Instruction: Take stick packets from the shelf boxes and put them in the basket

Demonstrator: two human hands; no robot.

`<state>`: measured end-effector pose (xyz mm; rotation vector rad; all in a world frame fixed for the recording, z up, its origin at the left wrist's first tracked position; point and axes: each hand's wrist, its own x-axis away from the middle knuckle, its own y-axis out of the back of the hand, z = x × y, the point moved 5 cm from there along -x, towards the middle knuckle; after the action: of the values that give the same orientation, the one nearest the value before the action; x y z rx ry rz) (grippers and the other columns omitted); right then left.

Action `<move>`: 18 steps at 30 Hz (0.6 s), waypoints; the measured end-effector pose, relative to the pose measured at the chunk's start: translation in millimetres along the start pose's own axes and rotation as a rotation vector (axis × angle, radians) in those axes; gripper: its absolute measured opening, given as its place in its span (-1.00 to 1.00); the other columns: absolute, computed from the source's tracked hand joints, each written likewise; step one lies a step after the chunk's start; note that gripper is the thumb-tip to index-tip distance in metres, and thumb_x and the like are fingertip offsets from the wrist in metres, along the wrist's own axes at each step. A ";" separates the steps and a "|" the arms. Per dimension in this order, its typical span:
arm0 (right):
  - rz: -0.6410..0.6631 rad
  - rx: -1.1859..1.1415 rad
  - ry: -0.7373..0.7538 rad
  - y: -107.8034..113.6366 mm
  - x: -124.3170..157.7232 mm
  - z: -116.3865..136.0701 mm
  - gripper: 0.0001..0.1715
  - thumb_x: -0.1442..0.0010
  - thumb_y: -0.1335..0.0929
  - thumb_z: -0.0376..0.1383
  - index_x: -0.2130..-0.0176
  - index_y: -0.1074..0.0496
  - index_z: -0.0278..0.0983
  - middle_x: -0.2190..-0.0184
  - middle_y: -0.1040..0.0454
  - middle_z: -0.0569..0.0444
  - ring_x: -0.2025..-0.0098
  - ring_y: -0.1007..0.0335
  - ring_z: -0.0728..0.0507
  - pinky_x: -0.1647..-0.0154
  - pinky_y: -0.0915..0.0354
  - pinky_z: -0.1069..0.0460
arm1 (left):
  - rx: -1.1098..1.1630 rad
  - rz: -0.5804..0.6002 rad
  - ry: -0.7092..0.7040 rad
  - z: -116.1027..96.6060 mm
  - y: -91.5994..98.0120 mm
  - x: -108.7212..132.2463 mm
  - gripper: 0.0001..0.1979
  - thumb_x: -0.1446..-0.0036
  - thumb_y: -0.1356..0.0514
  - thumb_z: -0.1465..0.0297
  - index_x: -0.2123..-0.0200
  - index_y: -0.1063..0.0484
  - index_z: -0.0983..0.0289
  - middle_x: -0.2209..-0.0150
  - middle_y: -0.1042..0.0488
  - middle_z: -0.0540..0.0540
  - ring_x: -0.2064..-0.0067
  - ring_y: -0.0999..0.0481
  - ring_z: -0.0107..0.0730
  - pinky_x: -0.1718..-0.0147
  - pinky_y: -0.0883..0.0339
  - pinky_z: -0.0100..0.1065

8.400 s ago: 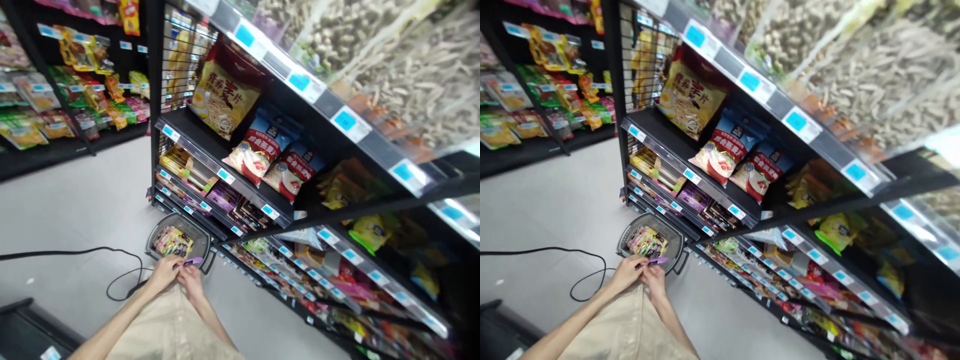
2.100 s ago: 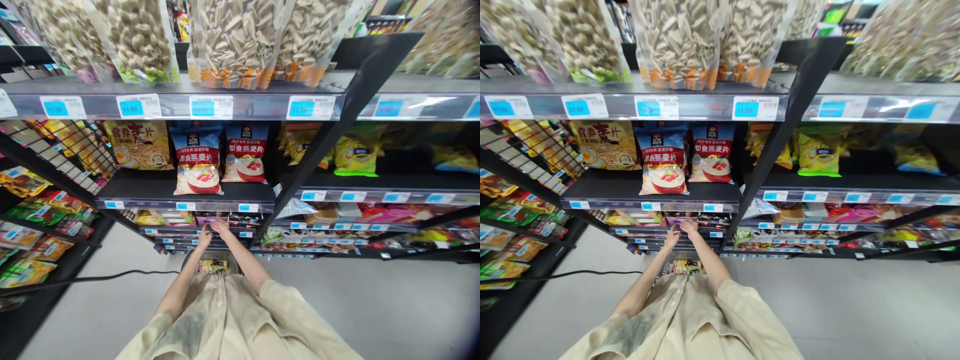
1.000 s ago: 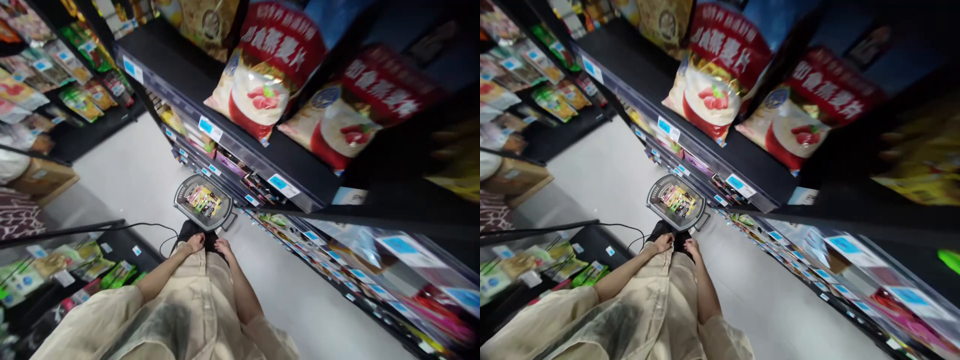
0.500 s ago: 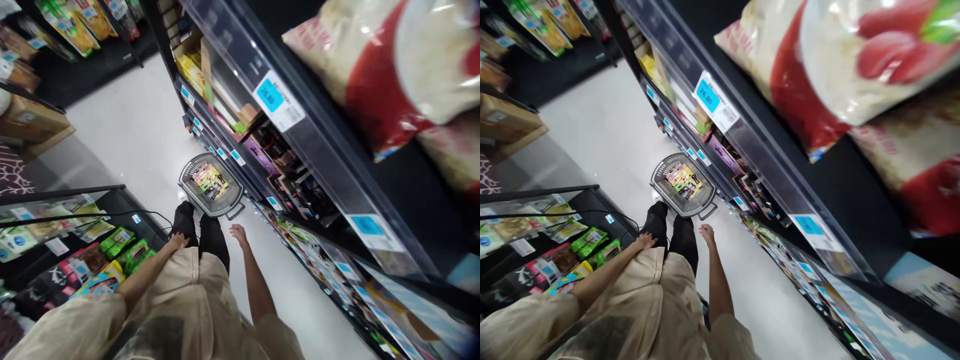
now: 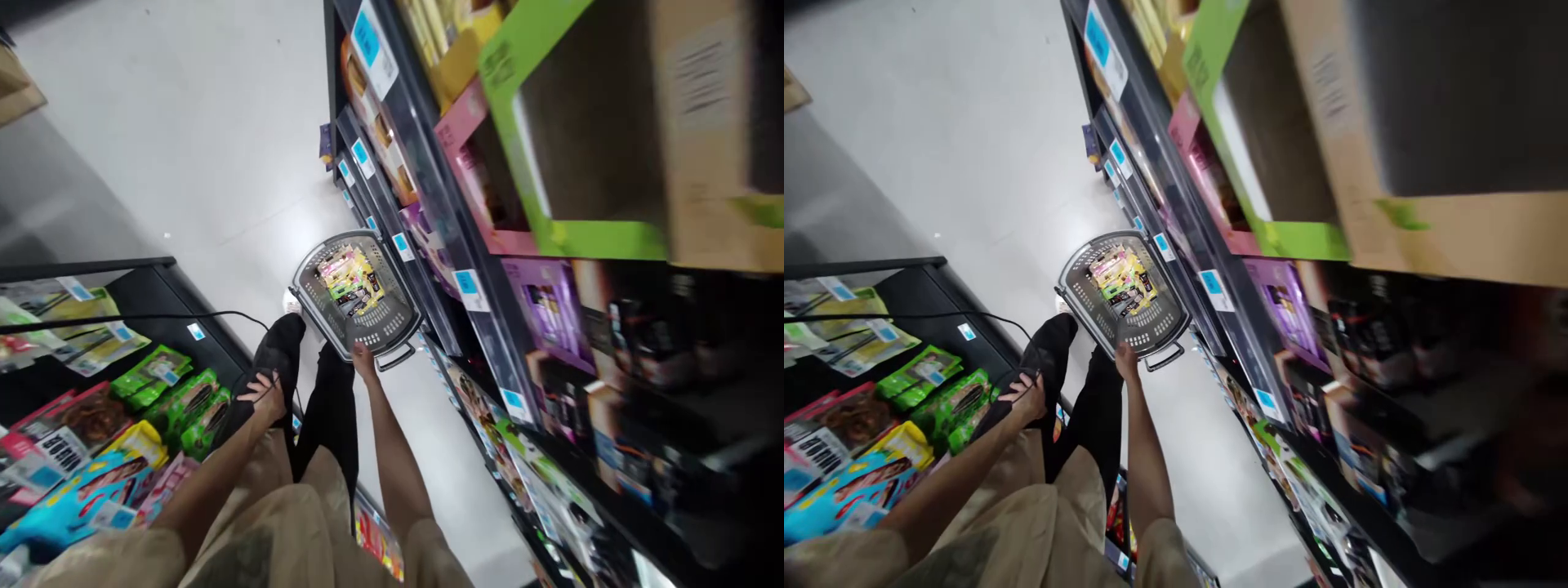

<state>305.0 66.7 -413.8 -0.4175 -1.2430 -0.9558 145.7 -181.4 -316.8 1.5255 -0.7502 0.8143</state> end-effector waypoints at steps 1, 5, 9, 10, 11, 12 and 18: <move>0.002 0.027 0.020 -12.3 -15.2 4.1 -0.70 0.02 -0.46 -0.43 0.23 -0.54 -0.19 0.21 -0.63 0.12 0.01 -0.55 -0.17 -0.10 -0.43 -0.04 | -0.104 -0.020 -0.021 0.4 1.6 -3.2 -0.14 -0.02 -0.37 0.13 -0.34 -0.29 0.35 -0.38 -0.08 0.75 -0.37 0.03 0.95 0.19 -0.28 0.66; 0.013 0.105 0.079 -53.7 -70.8 15.2 -0.53 -0.03 -0.49 -0.40 0.03 -0.53 -0.20 0.07 -0.64 0.05 -0.01 -0.56 -0.19 -0.17 -0.41 -0.07 | -0.535 0.000 -0.096 -11.4 10.8 -16.1 -0.14 -0.10 -0.30 0.25 -0.44 -0.18 0.31 -0.28 -0.22 0.65 -0.21 -0.28 0.71 0.17 -0.38 0.43; 0.005 0.221 0.136 -81.5 -115.4 21.3 -0.47 -0.12 -0.47 -0.35 -0.11 -0.48 -0.24 -0.04 -0.62 -0.04 -0.03 -0.57 -0.19 -0.18 -0.40 -0.07 | -0.775 0.023 -0.185 -31.3 26.0 -31.4 -0.26 -0.27 -0.17 0.20 -0.45 -0.18 0.30 -0.10 -0.36 0.49 0.02 -0.47 0.28 0.19 -0.42 0.08; -0.003 0.265 0.152 -86.4 -125.3 22.5 -0.45 -0.14 -0.46 -0.34 -0.13 -0.47 -0.25 -0.06 -0.62 -0.05 -0.02 -0.57 -0.19 -0.18 -0.40 -0.07 | -0.797 0.018 -0.189 -34.2 30.4 -36.0 -0.31 -0.31 -0.13 0.18 -0.43 -0.23 0.31 -0.07 -0.37 0.46 0.06 -0.47 0.21 0.21 -0.42 0.00; -0.013 0.302 0.163 -90.5 -135.1 23.3 -0.44 -0.15 -0.46 -0.33 -0.15 -0.45 -0.24 -0.07 -0.61 -0.05 -0.01 -0.57 -0.19 -0.18 -0.40 -0.08 | -0.810 0.011 -0.192 -36.3 34.8 -40.7 -0.36 -0.34 -0.08 0.16 -0.40 -0.27 0.32 -0.05 -0.39 0.43 0.09 -0.47 0.14 0.24 -0.41 -0.07; -0.025 0.324 0.168 -93.8 -144.8 23.6 -0.42 -0.15 -0.47 -0.32 -0.17 -0.45 -0.23 -0.07 -0.61 -0.04 -0.01 -0.57 -0.19 -0.19 -0.39 -0.09 | -0.815 0.005 -0.194 -37.7 39.0 -45.5 -0.39 -0.36 -0.05 0.16 -0.38 -0.31 0.32 -0.03 -0.40 0.41 0.10 -0.47 0.10 0.26 -0.40 -0.12; -0.075 0.225 0.145 -108.0 -207.5 16.0 -0.44 -0.09 -0.47 -0.32 -0.12 -0.52 -0.27 0.04 -0.64 -0.01 0.03 -0.54 -0.17 -0.18 -0.37 -0.08 | -0.830 -0.067 -0.193 -41.2 62.0 -70.7 -0.46 -0.38 -0.05 0.17 -0.28 -0.42 0.32 0.01 -0.44 0.33 0.03 -0.48 0.04 0.27 -0.39 -0.21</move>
<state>205.7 96.4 -624.1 -0.1230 -1.2242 -0.8813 52.1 -145.9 -339.5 0.8699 -1.0106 0.2339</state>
